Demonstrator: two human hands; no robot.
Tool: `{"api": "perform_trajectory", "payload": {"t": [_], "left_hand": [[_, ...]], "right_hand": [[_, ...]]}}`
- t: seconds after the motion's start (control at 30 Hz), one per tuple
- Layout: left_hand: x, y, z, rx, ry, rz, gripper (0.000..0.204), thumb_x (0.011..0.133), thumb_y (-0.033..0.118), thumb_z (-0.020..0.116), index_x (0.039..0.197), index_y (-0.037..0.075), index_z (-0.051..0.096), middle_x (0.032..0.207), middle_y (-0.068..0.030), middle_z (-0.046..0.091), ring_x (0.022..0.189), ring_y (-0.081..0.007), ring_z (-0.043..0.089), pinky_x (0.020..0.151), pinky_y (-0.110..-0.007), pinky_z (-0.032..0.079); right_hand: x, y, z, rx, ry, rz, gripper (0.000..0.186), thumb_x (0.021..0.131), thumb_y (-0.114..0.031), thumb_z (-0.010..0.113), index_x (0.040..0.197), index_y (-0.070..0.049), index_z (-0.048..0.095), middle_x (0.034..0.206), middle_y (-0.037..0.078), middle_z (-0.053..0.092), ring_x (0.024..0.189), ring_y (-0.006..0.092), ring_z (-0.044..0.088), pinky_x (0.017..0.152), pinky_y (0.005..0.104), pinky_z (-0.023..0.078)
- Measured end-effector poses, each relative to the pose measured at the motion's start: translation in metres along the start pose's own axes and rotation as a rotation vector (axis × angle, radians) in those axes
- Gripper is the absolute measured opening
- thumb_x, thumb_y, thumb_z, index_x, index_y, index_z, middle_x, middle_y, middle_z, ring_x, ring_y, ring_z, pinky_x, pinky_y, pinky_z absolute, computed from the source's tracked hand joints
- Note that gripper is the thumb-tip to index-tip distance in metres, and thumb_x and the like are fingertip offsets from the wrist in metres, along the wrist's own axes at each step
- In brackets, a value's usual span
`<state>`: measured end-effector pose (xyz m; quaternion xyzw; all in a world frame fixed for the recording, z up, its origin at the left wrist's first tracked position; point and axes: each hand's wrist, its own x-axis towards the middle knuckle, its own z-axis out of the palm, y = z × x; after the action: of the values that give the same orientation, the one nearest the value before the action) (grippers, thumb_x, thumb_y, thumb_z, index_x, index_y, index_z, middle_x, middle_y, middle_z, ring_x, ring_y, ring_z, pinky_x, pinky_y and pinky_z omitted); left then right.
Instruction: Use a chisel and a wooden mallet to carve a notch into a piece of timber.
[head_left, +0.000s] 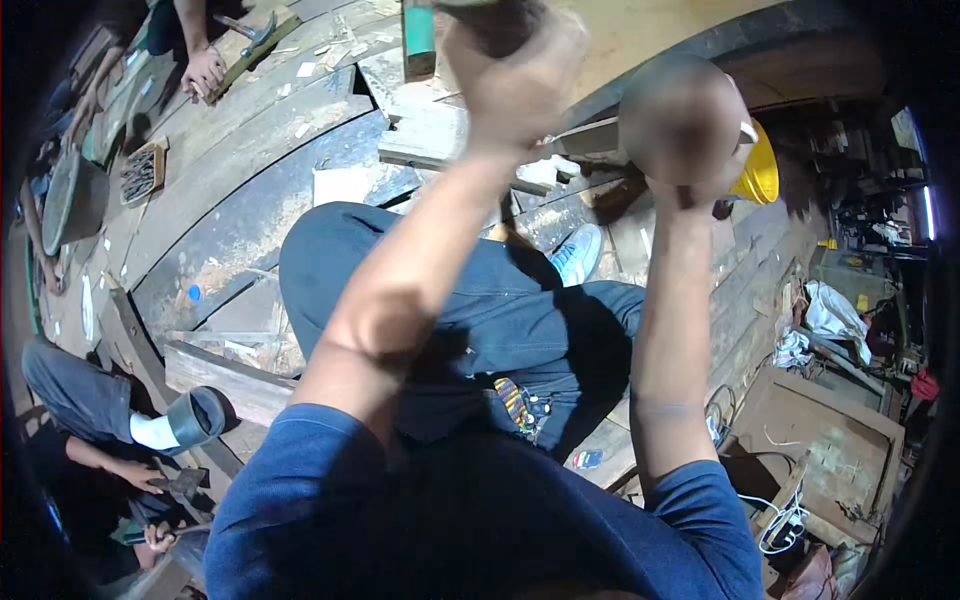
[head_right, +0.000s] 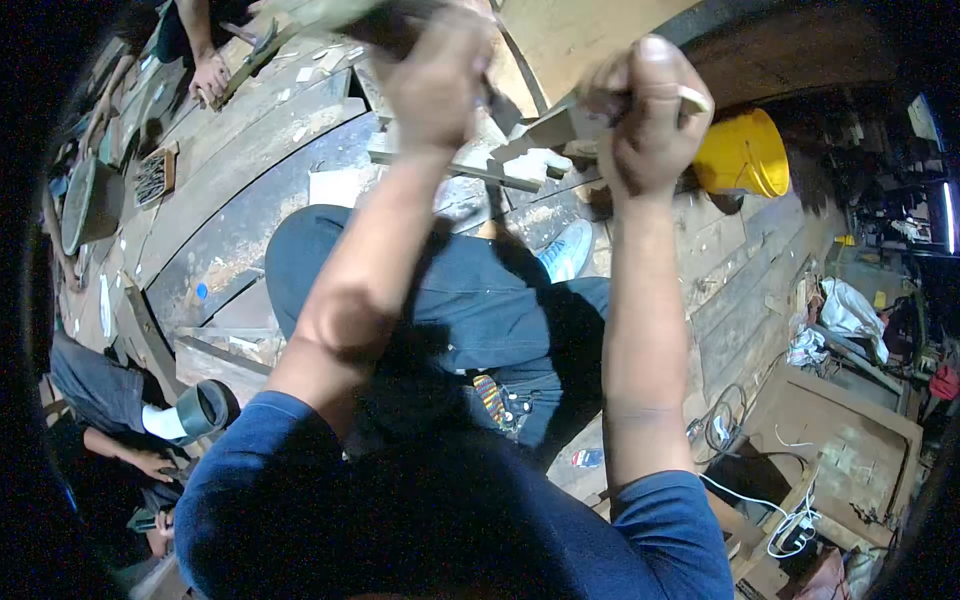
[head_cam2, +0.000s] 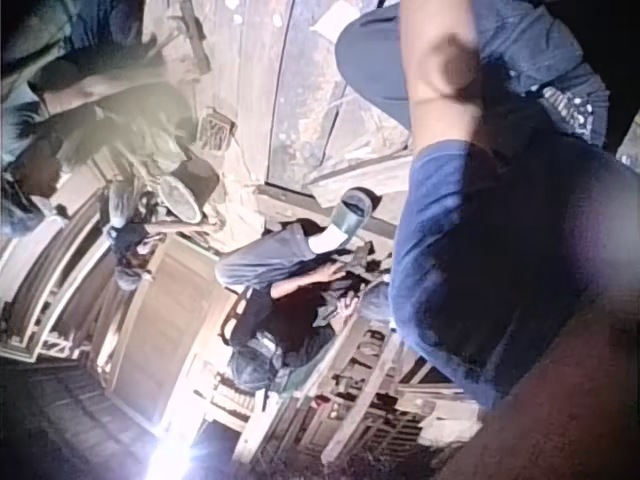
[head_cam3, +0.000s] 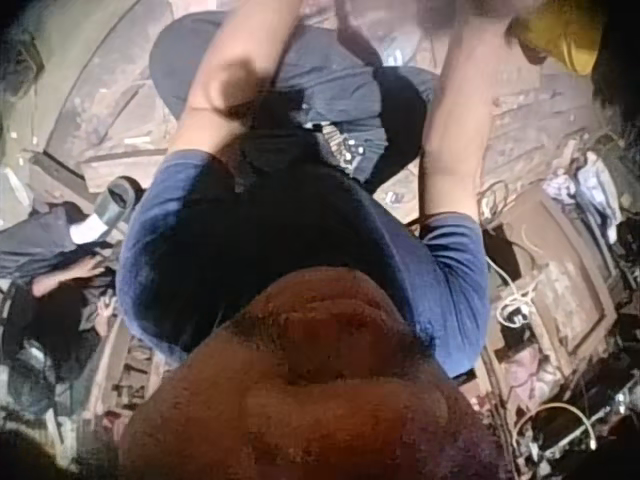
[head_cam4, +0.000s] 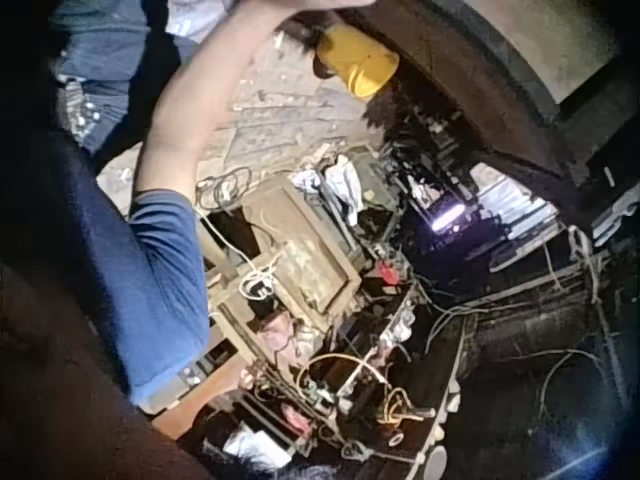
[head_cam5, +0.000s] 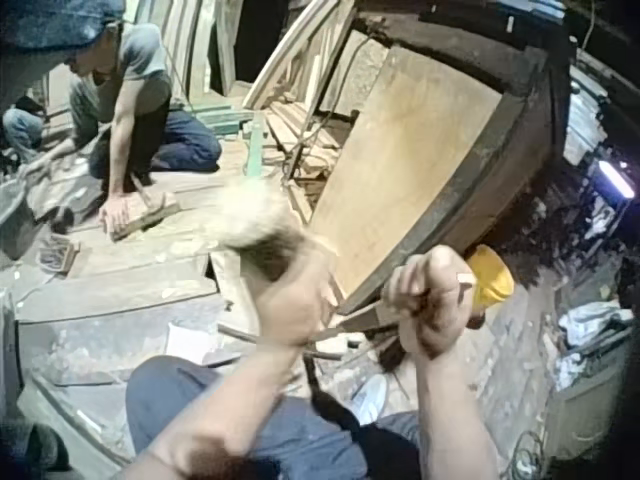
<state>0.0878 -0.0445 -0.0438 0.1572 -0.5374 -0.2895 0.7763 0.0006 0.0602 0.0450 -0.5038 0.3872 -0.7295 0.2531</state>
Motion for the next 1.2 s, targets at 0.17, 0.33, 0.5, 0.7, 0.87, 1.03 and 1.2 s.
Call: {"api": "perform_trajectory", "payload": {"t": [0.17, 0.33, 0.5, 0.7, 0.87, 1.03, 1.2], "left_hand": [[0.024, 0.059, 0.016, -0.326, -0.032, -0.475, 0.01, 0.074, -0.001, 0.063, 0.076, 0.004, 0.055, 0.067, 0.0018, 0.053, 0.058, -0.0079, 0.05, 0.052, -0.026, 0.039], [0.057, 0.037, -0.022, -0.553, -0.359, -0.118, 0.014, 0.081, -0.008, 0.047, 0.085, 0.003, 0.054, 0.073, -0.0038, 0.054, 0.068, -0.0111, 0.055, 0.058, -0.024, 0.041], [-0.006, 0.024, 0.031, -0.228, -0.039, -0.477, 0.015, 0.07, 0.005, 0.068, 0.077, 0.001, 0.055, 0.075, 0.0007, 0.059, 0.066, -0.0091, 0.054, 0.058, -0.029, 0.043], [0.059, 0.051, -0.004, -0.626, 0.109, -0.669, 0.012, 0.077, -0.006, 0.059, 0.074, 0.005, 0.054, 0.06, 0.0004, 0.049, 0.046, -0.0088, 0.045, 0.044, -0.023, 0.037], [0.026, 0.049, 0.018, -0.232, -0.008, -0.624, 0.015, 0.072, 0.003, 0.067, 0.078, 0.007, 0.054, 0.066, 0.0049, 0.051, 0.054, -0.007, 0.048, 0.048, -0.025, 0.037], [0.046, 0.059, 0.009, -0.18, 0.107, -0.53, 0.012, 0.077, 0.0, 0.059, 0.069, 0.007, 0.054, 0.06, 0.0024, 0.051, 0.047, -0.0067, 0.045, 0.043, -0.024, 0.033], [0.014, 0.019, 0.007, -0.101, -0.029, -0.463, 0.013, 0.08, 0.0, 0.061, 0.092, 0.002, 0.057, 0.072, 0.0015, 0.055, 0.059, -0.0079, 0.053, 0.056, -0.023, 0.044]], "right_hand": [[0.0, 0.005, -0.011, -0.003, 0.002, -0.044, 0.034, 0.093, -0.024, 0.05, 0.066, -0.004, 0.044, 0.054, 0.003, 0.038, 0.045, 0.0114, 0.034, 0.044, 0.0265, 0.029], [0.004, 0.004, -0.013, 0.055, -0.02, -0.072, 0.035, 0.092, -0.021, 0.054, 0.064, -0.002, 0.046, 0.054, 0.003, 0.041, 0.044, 0.0107, 0.038, 0.041, 0.0253, 0.03], [0.001, 0.013, -0.005, -0.214, 0.005, -0.113, 0.034, 0.094, -0.025, 0.047, 0.066, -0.005, 0.042, 0.053, 0.004, 0.039, 0.043, 0.0107, 0.031, 0.044, 0.027, 0.03], [0.004, 0.002, -0.017, -0.119, 0.061, -0.049, 0.034, 0.094, -0.027, 0.046, 0.068, -0.006, 0.041, 0.055, 0.002, 0.034, 0.048, 0.0115, 0.031, 0.048, 0.0281, 0.029], [0.007, 0.009, -0.009, -0.103, 0.032, -0.053, 0.034, 0.094, -0.026, 0.046, 0.067, -0.006, 0.041, 0.055, 0.002, 0.034, 0.047, 0.0113, 0.03, 0.048, 0.0276, 0.028], [0.004, 0.004, -0.01, -0.098, 0.022, -0.04, 0.034, 0.093, -0.026, 0.047, 0.067, -0.006, 0.04, 0.054, 0.002, 0.034, 0.048, 0.0117, 0.03, 0.048, 0.0276, 0.027], [0.002, 0.007, 0.014, -0.086, 0.053, -0.064, 0.033, 0.093, -0.025, 0.048, 0.068, -0.005, 0.04, 0.055, 0.002, 0.034, 0.049, 0.0114, 0.03, 0.048, 0.0275, 0.027]]}}
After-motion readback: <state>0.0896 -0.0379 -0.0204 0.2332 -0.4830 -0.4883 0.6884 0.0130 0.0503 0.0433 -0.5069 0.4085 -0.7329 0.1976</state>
